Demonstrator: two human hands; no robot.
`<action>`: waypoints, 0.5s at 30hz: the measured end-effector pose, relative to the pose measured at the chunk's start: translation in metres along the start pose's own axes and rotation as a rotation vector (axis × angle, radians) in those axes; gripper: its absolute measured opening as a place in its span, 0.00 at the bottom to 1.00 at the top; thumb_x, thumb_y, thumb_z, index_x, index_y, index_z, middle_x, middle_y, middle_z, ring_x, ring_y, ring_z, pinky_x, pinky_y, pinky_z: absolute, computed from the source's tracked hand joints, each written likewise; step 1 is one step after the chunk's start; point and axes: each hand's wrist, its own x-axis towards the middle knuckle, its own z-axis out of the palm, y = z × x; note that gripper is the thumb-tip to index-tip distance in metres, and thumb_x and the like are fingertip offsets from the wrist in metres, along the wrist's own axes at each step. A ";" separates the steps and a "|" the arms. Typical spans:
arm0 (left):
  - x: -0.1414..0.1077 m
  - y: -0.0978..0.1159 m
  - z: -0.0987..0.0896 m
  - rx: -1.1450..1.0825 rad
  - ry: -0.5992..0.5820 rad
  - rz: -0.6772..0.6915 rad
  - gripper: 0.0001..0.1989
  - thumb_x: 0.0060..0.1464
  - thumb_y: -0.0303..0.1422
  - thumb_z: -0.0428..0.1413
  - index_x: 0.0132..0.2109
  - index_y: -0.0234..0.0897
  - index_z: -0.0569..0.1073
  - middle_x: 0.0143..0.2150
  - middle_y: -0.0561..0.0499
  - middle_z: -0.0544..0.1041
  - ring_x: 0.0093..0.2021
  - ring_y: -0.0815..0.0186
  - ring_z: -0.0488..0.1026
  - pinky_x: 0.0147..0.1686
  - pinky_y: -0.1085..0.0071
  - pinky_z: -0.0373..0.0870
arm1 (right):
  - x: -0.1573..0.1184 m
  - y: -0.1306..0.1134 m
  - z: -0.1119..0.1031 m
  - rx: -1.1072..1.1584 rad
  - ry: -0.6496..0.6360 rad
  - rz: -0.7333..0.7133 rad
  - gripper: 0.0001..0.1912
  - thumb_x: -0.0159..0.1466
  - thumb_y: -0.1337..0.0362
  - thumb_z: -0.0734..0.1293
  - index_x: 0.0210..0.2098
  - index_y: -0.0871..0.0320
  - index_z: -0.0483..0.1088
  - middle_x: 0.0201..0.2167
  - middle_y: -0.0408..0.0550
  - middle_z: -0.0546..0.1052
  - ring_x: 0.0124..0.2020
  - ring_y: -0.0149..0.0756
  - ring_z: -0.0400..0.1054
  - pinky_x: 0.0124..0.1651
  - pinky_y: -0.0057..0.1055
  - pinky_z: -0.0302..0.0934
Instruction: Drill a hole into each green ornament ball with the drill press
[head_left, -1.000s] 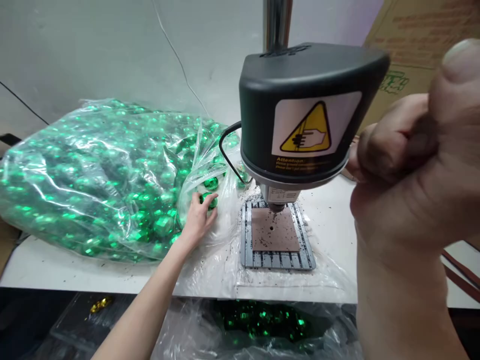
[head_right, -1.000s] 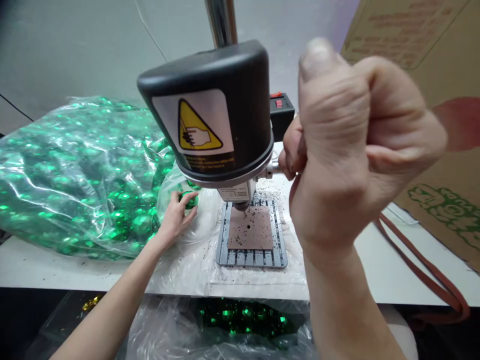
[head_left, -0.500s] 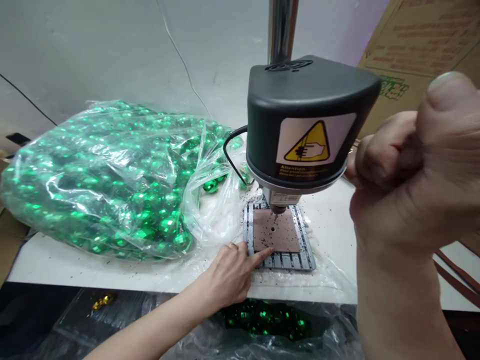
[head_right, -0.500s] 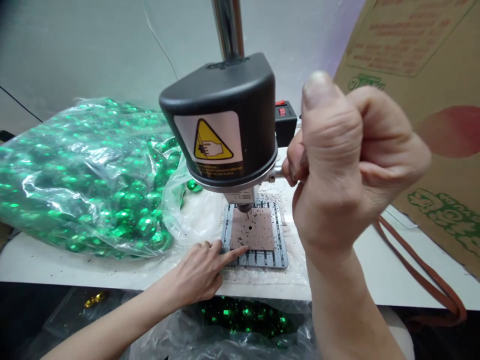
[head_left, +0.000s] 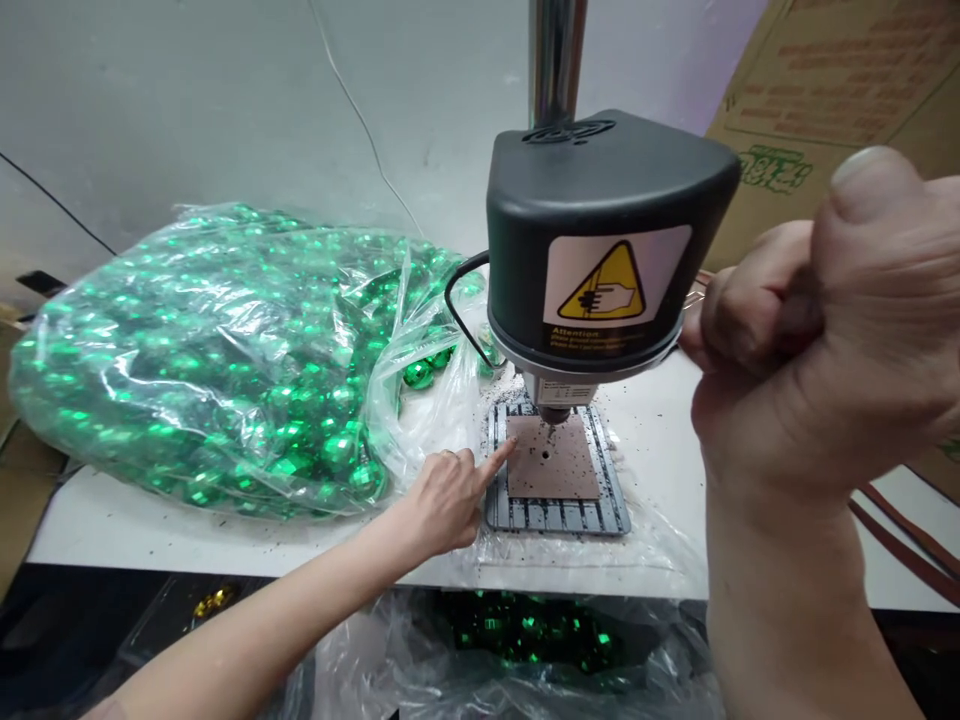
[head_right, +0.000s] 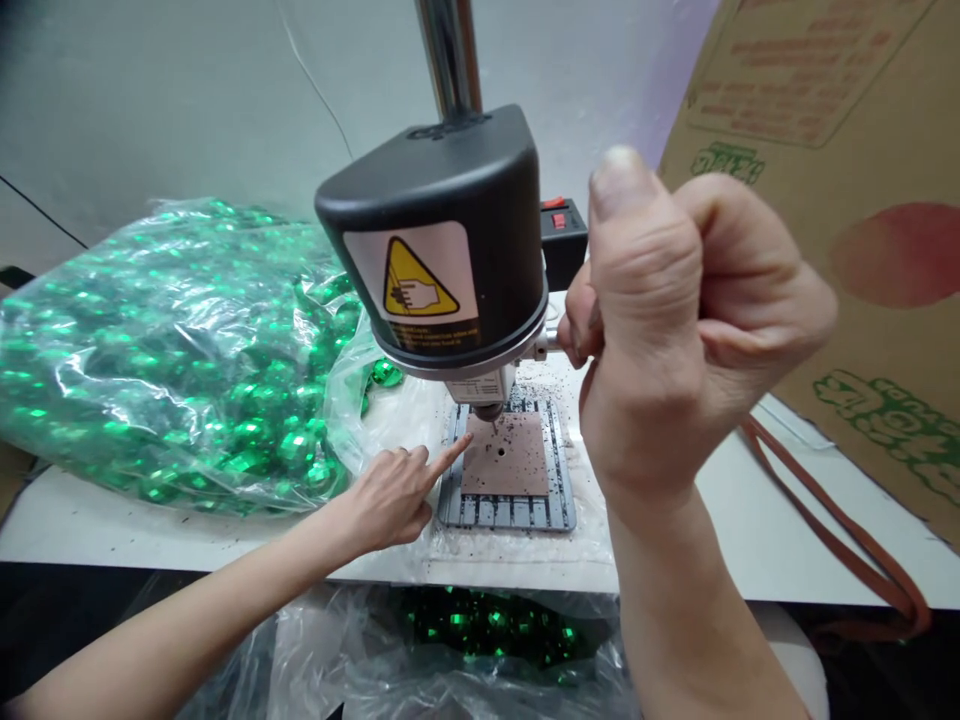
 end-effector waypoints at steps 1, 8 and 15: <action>0.001 -0.001 0.001 0.012 0.013 0.020 0.52 0.57 0.29 0.58 0.82 0.45 0.42 0.45 0.40 0.78 0.41 0.51 0.78 0.41 0.59 0.71 | 0.000 0.000 0.000 0.002 -0.003 0.007 0.22 0.64 0.60 0.70 0.18 0.53 0.59 0.14 0.35 0.59 0.15 0.24 0.48 0.19 0.35 0.45; 0.026 -0.013 -0.015 0.117 0.019 0.140 0.57 0.55 0.25 0.62 0.80 0.63 0.41 0.50 0.42 0.75 0.47 0.50 0.74 0.44 0.59 0.65 | 0.002 0.005 -0.002 -0.022 -0.053 -0.128 0.25 0.67 0.65 0.68 0.17 0.55 0.56 0.14 0.35 0.58 0.15 0.23 0.49 0.19 0.32 0.46; 0.058 -0.024 -0.012 0.146 0.099 0.282 0.52 0.59 0.26 0.60 0.79 0.67 0.45 0.52 0.41 0.76 0.51 0.48 0.72 0.49 0.54 0.64 | -0.001 -0.001 0.005 0.005 -0.023 -0.132 0.25 0.67 0.68 0.67 0.16 0.55 0.56 0.13 0.36 0.56 0.15 0.22 0.49 0.19 0.32 0.45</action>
